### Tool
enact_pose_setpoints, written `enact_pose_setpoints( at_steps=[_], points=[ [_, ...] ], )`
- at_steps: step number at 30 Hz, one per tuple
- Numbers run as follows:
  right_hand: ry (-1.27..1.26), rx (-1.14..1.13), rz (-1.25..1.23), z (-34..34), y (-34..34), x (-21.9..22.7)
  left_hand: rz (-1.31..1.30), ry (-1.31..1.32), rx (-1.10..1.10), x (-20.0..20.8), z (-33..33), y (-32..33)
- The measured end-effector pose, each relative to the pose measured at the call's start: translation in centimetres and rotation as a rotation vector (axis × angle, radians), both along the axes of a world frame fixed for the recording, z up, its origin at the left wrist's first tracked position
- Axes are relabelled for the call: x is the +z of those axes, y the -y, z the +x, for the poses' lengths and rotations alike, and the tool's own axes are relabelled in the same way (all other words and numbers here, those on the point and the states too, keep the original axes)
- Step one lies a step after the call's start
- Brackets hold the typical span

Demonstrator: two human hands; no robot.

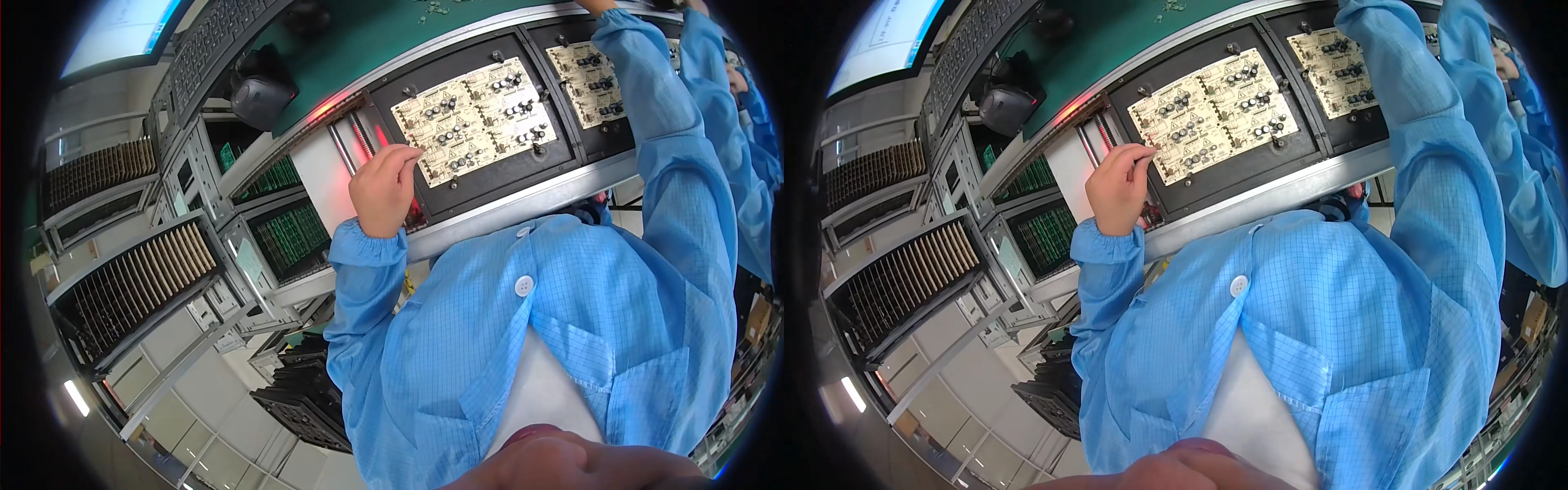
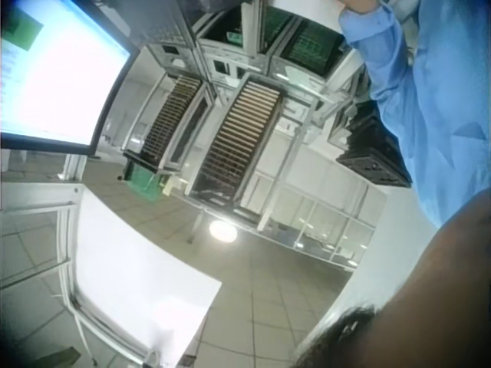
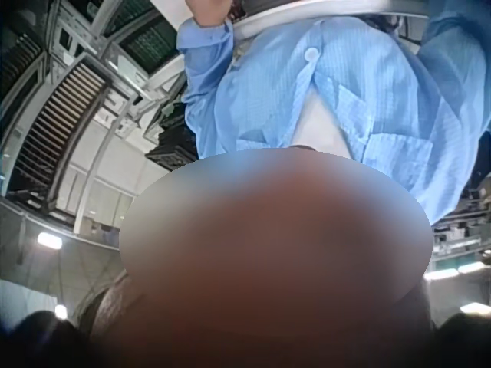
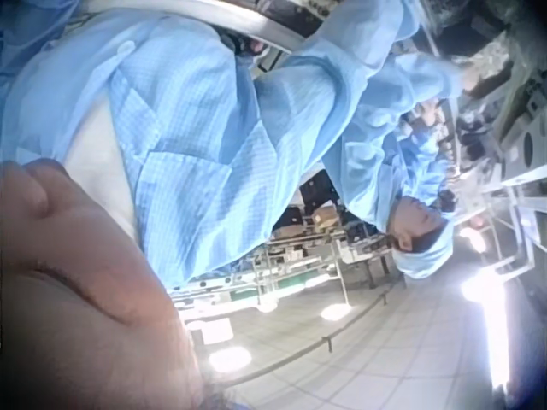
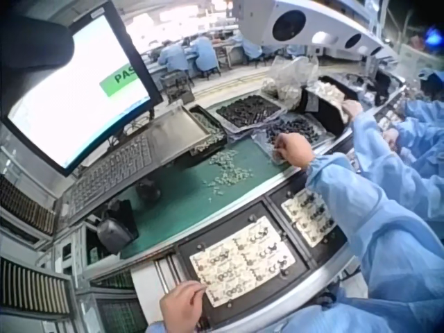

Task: The person takes circuit boards from a rack, places them into fixtures on an assembly line, and inserts electronic components into the boards by hand.

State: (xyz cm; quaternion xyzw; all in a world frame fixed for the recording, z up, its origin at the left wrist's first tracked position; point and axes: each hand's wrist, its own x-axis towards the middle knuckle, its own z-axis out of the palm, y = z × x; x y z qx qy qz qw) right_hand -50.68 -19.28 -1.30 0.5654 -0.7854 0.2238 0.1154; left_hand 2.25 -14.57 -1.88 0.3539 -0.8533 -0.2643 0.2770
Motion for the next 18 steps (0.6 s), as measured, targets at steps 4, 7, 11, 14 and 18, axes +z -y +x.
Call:
enact_pose_setpoints(
  at_steps=[4,7,11,14,18],
  points=[
    [0.243,0.031,-0.145,-0.4,-0.2,-0.6,-0.062,-0.007,-0.019,-0.2,-0.1,0.0],
    [0.648,0.112,-0.191,0.0,-0.5,0.1,-0.047,-0.006,-0.023,-0.1,-0.2,0.2],
    [1.215,0.228,-0.241,1.8,-1.3,2.7,-0.048,-0.008,-0.031,-0.1,-0.6,0.4],
    [1.665,0.238,-0.298,4.6,-2.8,5.9,-0.146,0.055,-0.079,0.2,-0.6,0.6],
    [2.331,0.741,-0.154,7.1,-5.2,5.9,-0.101,0.143,-0.231,1.8,-1.3,2.2]
  ],
)
